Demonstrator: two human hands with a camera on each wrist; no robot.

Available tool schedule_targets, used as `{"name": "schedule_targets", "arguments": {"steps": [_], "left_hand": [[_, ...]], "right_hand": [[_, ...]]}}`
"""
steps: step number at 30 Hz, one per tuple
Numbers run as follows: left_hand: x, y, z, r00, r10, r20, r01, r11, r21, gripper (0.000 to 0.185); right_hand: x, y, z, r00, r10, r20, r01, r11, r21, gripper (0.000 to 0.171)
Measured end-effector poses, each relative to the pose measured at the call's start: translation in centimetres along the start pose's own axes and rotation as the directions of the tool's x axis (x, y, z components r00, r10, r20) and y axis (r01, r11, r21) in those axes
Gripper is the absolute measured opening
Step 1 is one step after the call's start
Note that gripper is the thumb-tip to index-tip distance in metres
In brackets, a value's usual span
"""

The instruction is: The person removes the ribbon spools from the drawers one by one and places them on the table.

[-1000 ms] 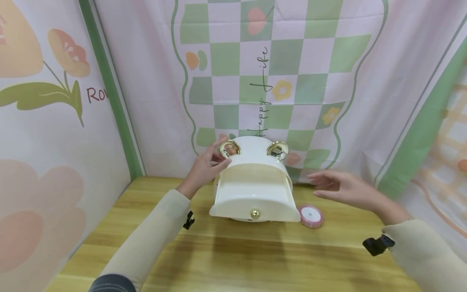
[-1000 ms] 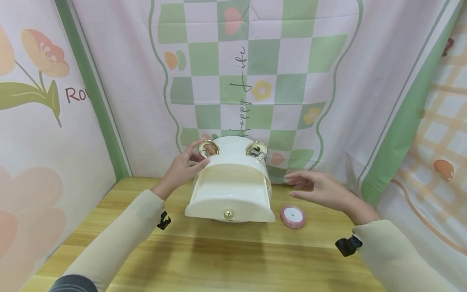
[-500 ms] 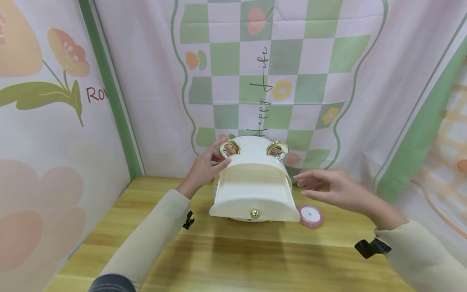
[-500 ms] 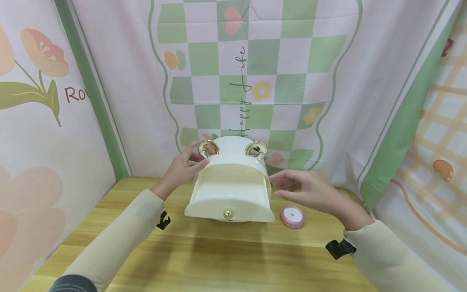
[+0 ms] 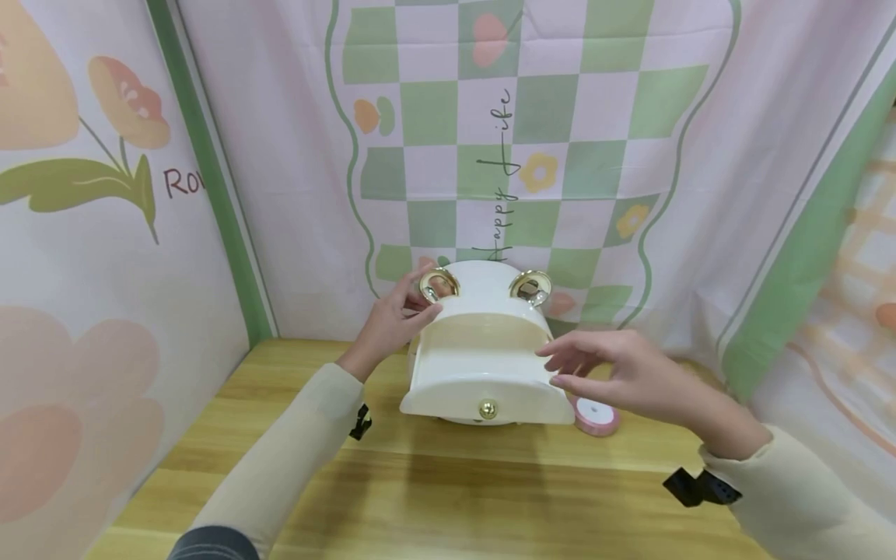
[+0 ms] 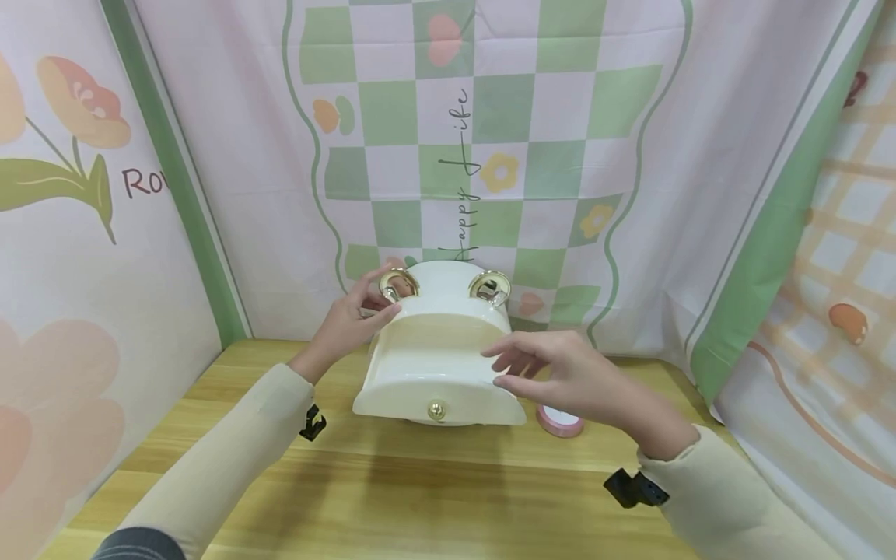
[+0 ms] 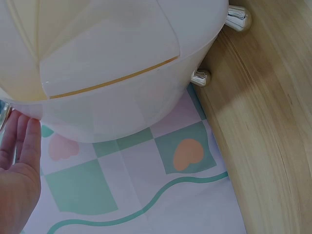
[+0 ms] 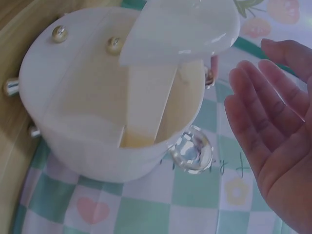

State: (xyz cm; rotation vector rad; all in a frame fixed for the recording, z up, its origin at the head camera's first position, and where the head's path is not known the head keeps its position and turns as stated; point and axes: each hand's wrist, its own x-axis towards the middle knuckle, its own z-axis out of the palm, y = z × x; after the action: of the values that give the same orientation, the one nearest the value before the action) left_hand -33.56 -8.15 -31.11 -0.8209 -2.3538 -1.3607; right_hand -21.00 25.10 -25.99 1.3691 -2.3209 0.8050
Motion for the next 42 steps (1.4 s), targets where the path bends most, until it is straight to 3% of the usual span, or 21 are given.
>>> {"name": "schedule_targets", "arguments": {"steps": [11, 22, 29, 42], "left_hand": [[0.1, -0.1, 0.0, 1.0, 0.003, 0.005, -0.003, 1.0, 0.006, 0.068], [0.1, -0.2, 0.0, 1.0, 0.003, 0.007, -0.003, 1.0, 0.005, 0.068], [0.1, -0.2, 0.0, 1.0, 0.005, 0.0, -0.005, 1.0, 0.009, 0.069], [0.1, -0.3, 0.0, 1.0, 0.001, -0.002, -0.001, 1.0, 0.013, 0.067]], "right_hand": [[1.3, -2.3, 1.9, 0.998, -0.061, 0.001, 0.061, 0.998, 0.027, 0.03], [1.2, -3.4, 4.8, 0.997, 0.024, 0.067, -0.026, 0.999, 0.027, 0.027], [1.1, -3.7, 6.6, 0.998, 0.053, 0.035, -0.053, 0.999, -0.01, 0.032], [0.9, -2.8, 8.4, 0.999, -0.006, -0.034, 0.008, 0.998, 0.055, 0.035]]}}
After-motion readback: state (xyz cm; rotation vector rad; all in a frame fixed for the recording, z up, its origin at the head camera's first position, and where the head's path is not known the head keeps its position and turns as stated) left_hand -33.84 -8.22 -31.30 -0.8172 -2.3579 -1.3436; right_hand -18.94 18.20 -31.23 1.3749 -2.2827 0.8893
